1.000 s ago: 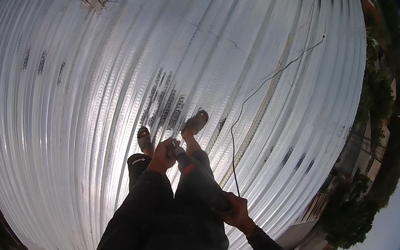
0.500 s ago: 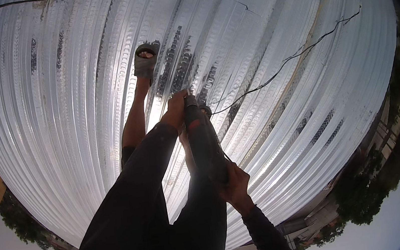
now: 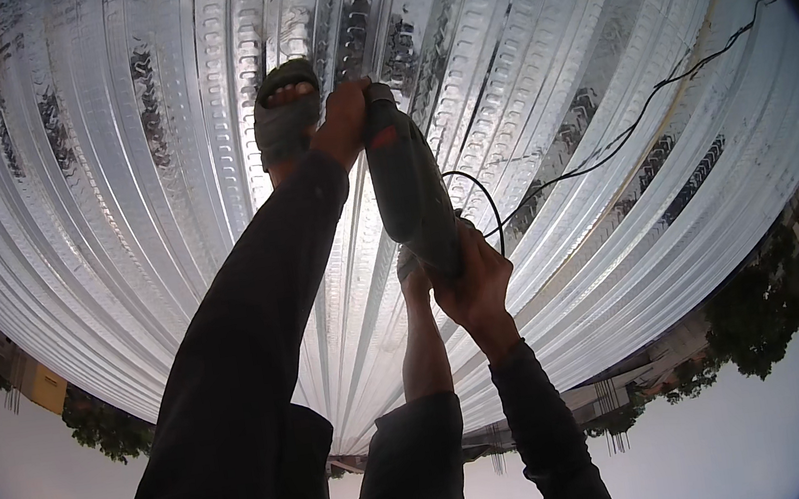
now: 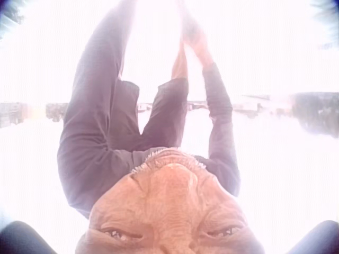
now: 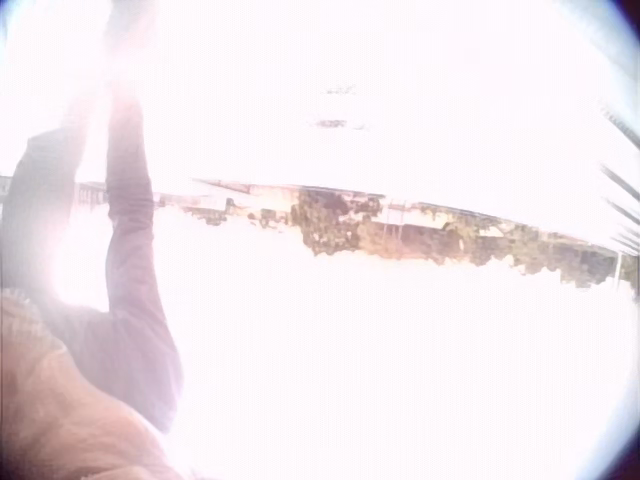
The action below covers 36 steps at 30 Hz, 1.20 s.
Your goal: The person secures a corrugated metal roof panel using a corded drill and a manual seaming tool. They drill fasteners into the panel, then use the seaming tool to crimp overlapping edges, repeating this sequence along the roof surface.
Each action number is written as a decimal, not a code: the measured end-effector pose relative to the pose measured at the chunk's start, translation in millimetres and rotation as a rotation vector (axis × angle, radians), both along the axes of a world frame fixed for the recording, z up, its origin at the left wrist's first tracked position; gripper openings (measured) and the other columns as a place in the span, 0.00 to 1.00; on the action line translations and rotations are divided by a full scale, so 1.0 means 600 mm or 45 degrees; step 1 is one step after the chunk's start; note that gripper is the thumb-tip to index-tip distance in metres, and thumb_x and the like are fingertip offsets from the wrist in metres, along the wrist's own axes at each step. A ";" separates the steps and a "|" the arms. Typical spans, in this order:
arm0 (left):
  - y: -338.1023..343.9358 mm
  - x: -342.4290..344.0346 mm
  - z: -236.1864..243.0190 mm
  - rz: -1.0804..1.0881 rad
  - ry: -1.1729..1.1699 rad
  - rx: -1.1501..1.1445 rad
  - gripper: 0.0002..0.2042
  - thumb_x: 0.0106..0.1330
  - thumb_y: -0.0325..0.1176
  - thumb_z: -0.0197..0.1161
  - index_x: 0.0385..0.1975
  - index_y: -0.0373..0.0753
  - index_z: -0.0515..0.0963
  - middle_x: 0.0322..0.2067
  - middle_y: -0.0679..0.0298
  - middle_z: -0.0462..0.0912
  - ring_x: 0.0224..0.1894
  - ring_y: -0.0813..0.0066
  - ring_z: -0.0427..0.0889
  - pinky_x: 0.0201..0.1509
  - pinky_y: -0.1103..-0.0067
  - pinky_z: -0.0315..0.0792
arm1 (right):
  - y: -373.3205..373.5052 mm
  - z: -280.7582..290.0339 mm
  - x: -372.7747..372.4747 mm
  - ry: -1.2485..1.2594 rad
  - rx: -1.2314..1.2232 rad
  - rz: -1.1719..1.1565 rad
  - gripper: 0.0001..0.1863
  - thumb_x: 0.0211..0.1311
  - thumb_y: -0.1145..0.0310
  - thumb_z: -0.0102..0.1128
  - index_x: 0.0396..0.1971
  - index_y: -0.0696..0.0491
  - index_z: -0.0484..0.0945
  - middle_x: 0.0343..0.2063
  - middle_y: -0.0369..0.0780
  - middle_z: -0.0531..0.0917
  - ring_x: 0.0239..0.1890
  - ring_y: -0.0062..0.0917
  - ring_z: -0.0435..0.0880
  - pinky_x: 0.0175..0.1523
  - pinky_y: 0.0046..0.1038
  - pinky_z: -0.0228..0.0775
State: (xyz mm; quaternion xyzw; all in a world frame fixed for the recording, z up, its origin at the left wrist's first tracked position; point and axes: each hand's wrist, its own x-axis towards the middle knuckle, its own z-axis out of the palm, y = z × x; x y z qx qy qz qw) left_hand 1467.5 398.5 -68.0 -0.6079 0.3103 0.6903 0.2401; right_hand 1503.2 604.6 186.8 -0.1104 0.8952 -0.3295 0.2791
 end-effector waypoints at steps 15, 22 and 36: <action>-0.014 -0.027 0.008 -0.174 0.156 -0.064 0.14 0.74 0.40 0.54 0.44 0.37 0.80 0.33 0.60 0.81 0.32 0.68 0.82 0.36 0.71 0.78 | -0.029 -0.022 -0.066 -0.065 0.037 0.074 0.29 0.41 0.67 0.72 0.49 0.55 0.77 0.33 0.44 0.83 0.30 0.40 0.86 0.32 0.36 0.80; -0.040 0.028 0.032 -0.407 0.187 -0.285 0.18 0.70 0.39 0.62 0.55 0.36 0.77 0.41 0.56 0.83 0.45 0.70 0.83 0.37 0.73 0.79 | -0.093 0.007 -0.128 -0.396 0.488 0.261 0.17 0.45 0.65 0.70 0.37 0.53 0.77 0.31 0.44 0.81 0.33 0.42 0.85 0.37 0.42 0.80; -0.022 -0.098 0.431 -0.933 -0.365 -0.375 0.43 0.53 0.67 0.64 0.56 0.31 0.74 0.46 0.46 0.84 0.52 0.49 0.84 0.58 0.63 0.74 | -0.157 0.029 -0.190 -0.468 0.639 0.395 0.14 0.50 0.63 0.68 0.32 0.56 0.78 0.31 0.43 0.81 0.32 0.40 0.86 0.35 0.41 0.79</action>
